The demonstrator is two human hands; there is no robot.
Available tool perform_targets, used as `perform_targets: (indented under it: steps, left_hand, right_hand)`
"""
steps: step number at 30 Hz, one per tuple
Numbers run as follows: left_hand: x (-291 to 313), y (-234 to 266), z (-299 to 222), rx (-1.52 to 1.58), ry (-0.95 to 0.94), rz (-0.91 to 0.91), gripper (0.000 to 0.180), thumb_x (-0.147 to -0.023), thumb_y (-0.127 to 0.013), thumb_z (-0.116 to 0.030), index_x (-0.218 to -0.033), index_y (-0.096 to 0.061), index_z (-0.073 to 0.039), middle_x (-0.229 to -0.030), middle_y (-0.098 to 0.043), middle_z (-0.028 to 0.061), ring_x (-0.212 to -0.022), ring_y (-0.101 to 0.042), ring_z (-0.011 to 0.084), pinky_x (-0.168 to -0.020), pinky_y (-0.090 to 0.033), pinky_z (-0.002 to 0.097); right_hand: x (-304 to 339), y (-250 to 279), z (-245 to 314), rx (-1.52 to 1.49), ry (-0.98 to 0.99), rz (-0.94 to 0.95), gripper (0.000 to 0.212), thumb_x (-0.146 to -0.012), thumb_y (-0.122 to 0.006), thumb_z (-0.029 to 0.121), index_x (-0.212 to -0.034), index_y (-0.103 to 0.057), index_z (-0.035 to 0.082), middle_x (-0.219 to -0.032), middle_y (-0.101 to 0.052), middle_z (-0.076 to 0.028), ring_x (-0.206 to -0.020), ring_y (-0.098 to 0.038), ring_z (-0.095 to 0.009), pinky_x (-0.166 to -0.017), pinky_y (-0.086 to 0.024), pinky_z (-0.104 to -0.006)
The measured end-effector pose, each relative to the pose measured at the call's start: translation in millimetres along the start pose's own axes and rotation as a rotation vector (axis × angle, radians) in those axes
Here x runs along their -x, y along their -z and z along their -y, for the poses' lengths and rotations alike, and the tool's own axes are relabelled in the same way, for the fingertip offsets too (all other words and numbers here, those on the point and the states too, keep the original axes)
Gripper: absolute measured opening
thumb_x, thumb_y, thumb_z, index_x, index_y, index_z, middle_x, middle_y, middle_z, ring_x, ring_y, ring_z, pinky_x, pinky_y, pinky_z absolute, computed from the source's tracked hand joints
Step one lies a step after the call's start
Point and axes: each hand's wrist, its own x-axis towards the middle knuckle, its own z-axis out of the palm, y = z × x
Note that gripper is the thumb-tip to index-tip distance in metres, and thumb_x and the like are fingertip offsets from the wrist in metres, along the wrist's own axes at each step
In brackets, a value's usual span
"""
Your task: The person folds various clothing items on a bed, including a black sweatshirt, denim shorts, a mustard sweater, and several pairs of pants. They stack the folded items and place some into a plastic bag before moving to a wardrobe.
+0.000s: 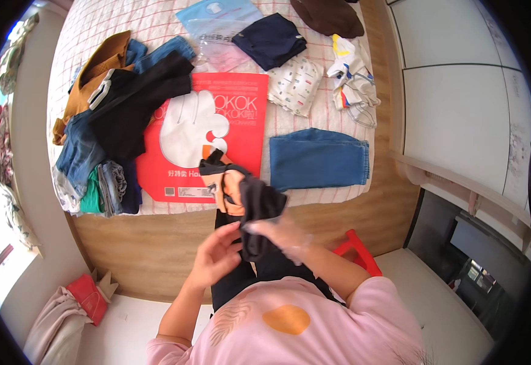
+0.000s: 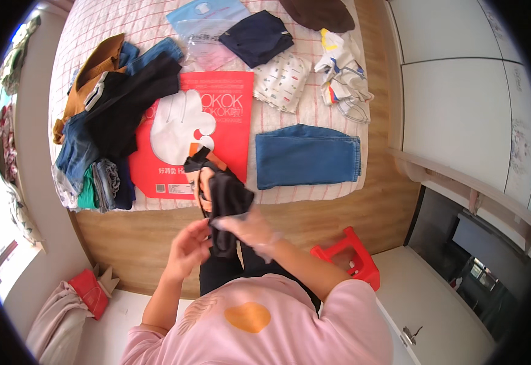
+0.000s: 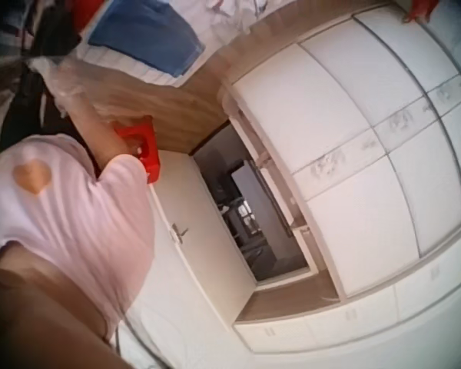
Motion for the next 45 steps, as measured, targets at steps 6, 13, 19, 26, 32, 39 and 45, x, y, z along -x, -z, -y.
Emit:
perform_targets:
  steps: [6,13,19,26,32,39,45]
  left_hand:
    - [-40,106,27,0.064,-0.070,-0.710,0.029,-0.090,-0.048,-0.013,-0.115,-0.044,-0.001,-0.114,-0.052,0.0144,-0.101,-0.054,0.0233,-0.090,-0.042,0.0352]
    - [-70,121,71,0.194,0.289,-0.418,0.065,-0.091,-0.029,-0.054,-0.131,-0.037,-0.004,-0.131,-0.044,0.0123,-0.121,-0.042,0.0273,-0.100,-0.033,0.0412]
    - [-44,149,39,-0.177,0.100,-0.765,0.040,-0.091,-0.045,-0.032,-0.120,-0.043,-0.005,-0.118,-0.051,0.0087,-0.107,-0.051,0.0215,-0.091,-0.042,0.0379]
    - [-21,183,14,-0.147,0.292,-0.577,0.058,-0.088,-0.048,-0.043,-0.129,-0.034,-0.005,-0.126,-0.044,0.0120,-0.114,-0.045,0.0255,-0.094,-0.038,0.0425]
    - [-49,182,70,0.087,0.457,-0.176,0.081,-0.084,-0.029,-0.067,-0.138,-0.024,-0.006,-0.136,-0.037,0.0133,-0.124,-0.037,0.0280,-0.101,-0.029,0.0424]
    - [-47,149,68,0.244,0.453,-0.092,0.068,-0.084,-0.044,-0.059,-0.128,-0.042,-0.007,-0.121,-0.055,0.0102,-0.110,-0.053,0.0259,-0.094,-0.042,0.0445]
    - [-99,117,70,0.211,0.471,0.042,0.060,-0.074,-0.070,-0.023,-0.125,-0.044,-0.004,-0.117,-0.056,0.0128,-0.108,-0.054,0.0254,-0.090,-0.046,0.0405]
  right_hand:
    - [23,30,2,-0.195,-0.164,0.106,0.035,-0.075,-0.064,0.012,-0.106,-0.058,-0.002,-0.100,-0.061,-0.007,-0.091,-0.058,-0.017,-0.079,-0.045,-0.0286]
    - [57,40,-20,-0.055,0.238,0.218,0.023,-0.076,-0.054,0.007,-0.096,-0.060,-0.004,-0.091,-0.062,-0.010,-0.085,-0.060,-0.019,-0.076,-0.047,-0.0282]
    - [88,24,-2,-0.473,0.184,0.166,0.024,-0.073,-0.054,0.008,-0.094,-0.060,-0.003,-0.092,-0.062,-0.010,-0.086,-0.060,-0.018,-0.078,-0.047,-0.0280]
    - [93,-10,-36,-0.651,-0.036,0.079,0.032,-0.072,-0.054,0.007,-0.102,-0.058,-0.001,-0.097,-0.061,-0.008,-0.091,-0.059,-0.016,-0.082,-0.046,-0.0281]
    - [126,-20,-14,-0.468,-0.037,0.022,0.046,-0.066,-0.059,0.005,-0.111,-0.053,-0.005,-0.106,-0.060,-0.011,-0.098,-0.058,-0.021,-0.090,-0.044,-0.0302]
    - [148,106,-25,-0.537,0.167,-0.148,0.037,-0.069,-0.061,0.010,-0.104,-0.057,-0.002,-0.096,-0.062,-0.011,-0.087,-0.061,-0.022,-0.080,-0.049,-0.0321]
    - [103,230,-74,-0.588,0.056,-0.508,0.034,-0.069,-0.062,0.011,-0.101,-0.059,-0.002,-0.092,-0.063,-0.011,-0.082,-0.062,-0.023,-0.074,-0.052,-0.0341]
